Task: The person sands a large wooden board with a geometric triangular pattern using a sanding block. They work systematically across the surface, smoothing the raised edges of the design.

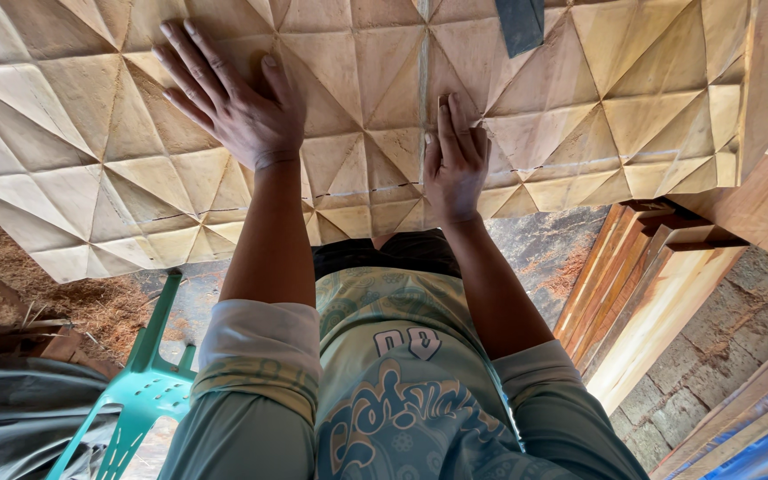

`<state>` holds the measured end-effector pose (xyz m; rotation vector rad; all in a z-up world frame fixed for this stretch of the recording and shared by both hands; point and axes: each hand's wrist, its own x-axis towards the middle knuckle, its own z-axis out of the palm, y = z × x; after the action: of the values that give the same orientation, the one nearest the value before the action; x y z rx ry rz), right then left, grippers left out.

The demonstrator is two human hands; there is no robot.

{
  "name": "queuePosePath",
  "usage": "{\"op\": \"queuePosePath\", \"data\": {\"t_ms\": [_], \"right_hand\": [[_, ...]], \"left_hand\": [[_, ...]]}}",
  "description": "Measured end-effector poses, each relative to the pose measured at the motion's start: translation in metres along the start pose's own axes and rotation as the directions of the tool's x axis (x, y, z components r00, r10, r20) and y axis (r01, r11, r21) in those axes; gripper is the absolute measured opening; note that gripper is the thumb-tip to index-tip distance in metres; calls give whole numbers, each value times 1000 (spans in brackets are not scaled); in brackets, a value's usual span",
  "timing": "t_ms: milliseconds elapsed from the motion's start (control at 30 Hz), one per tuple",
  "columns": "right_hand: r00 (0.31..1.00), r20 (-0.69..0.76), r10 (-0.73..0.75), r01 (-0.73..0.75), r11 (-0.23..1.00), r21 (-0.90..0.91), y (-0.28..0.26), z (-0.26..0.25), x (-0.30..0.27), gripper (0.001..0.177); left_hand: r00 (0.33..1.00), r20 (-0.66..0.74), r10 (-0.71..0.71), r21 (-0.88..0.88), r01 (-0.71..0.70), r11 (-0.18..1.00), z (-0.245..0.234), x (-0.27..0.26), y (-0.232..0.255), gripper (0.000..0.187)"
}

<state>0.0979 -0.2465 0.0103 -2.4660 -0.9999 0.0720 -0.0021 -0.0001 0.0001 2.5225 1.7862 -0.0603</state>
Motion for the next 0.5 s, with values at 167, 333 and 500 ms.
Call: {"op": "queuePosePath", "data": {"t_ms": [167, 333, 500], "right_hand": [[997, -35, -72, 67, 989, -134, 0, 16, 32, 38], [998, 63, -21, 28, 993, -115, -3, 17, 47, 40], [997, 22, -73, 75, 986, -147, -7, 5, 44, 45]], "left_hand": [[1000, 17, 2, 44, -2, 999, 0, 4, 2, 81], [998, 57, -5, 73, 1, 997, -3, 1, -1, 81], [1000, 16, -9, 37, 8, 999, -4, 5, 3, 82]]}}
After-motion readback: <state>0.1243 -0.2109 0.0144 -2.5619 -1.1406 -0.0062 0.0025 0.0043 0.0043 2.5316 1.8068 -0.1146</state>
